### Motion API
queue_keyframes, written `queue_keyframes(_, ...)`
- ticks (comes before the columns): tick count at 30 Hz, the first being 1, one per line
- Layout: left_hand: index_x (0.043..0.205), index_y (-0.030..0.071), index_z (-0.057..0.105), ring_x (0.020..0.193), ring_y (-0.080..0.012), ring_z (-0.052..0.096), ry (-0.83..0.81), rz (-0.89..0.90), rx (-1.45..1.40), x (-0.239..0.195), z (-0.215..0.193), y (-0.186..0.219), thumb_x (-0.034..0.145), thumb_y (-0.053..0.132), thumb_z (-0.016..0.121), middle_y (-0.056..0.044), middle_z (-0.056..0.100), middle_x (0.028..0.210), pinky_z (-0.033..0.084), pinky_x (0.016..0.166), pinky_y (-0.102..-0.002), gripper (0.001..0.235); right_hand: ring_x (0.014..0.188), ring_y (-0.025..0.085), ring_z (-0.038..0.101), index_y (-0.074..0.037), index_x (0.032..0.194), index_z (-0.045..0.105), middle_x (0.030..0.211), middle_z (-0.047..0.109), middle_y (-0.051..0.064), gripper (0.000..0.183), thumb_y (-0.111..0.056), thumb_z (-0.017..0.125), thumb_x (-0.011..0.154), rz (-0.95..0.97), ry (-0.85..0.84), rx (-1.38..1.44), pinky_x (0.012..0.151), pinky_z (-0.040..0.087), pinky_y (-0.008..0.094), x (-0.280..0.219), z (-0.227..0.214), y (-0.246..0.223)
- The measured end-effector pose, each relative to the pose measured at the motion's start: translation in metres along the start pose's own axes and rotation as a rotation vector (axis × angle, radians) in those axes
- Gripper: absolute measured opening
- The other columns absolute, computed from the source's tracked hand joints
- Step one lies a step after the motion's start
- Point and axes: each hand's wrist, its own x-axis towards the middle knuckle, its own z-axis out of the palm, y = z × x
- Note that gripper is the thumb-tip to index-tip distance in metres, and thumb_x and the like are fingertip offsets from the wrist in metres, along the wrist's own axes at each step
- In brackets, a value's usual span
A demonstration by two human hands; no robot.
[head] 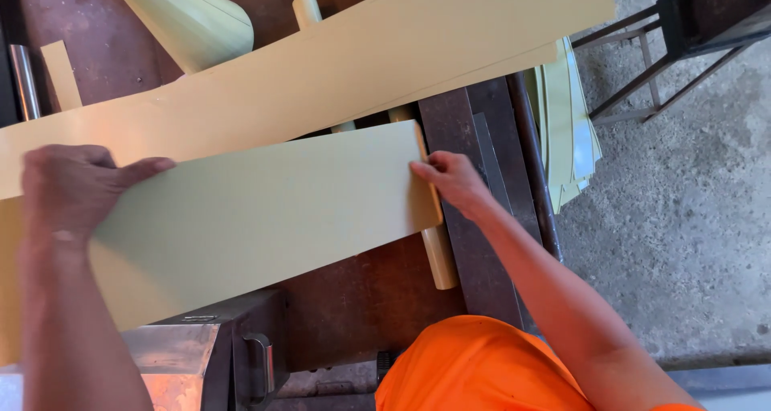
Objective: Manually cutting metal strips using a lever shear machine in a workshop.
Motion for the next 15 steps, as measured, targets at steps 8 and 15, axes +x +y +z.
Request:
queue_keyframes(8, 0.08, 0.012, 0.073, 0.104, -0.0274, 0.069, 0.509, 0.606, 0.678, -0.017, 0.129, 0.106, 0.064, 0.084, 0.073, -0.009, 0.073, 0.095, 0.056, 0.085, -0.037, 0.074, 0.07, 0.013, 0.062, 0.0, 0.087, 0.069, 0.077, 0.07, 0.006, 0.036, -0.033, 0.084, 0.085, -0.216, 0.283, -0.08, 0.061, 0.051, 0.034, 0.022, -0.064, 0.059)
queue_keyframes(15, 0.155, 0.009, 0.027, 0.151, -0.0336, 0.018, -0.374, 0.565, 0.036, -0.099, 0.295, 0.258, 0.073, 0.07, 0.078, -0.01, 0.024, 0.163, 0.018, 0.119, -0.061, 0.113, 0.073, 0.027, 0.072, -0.003, 0.083, 0.07, 0.076, 0.072, 0.015, 0.039, -0.038, 0.086, 0.081, -0.103, 0.392, -0.496, 0.068, 0.055, 0.04, 0.014, -0.063, 0.057)
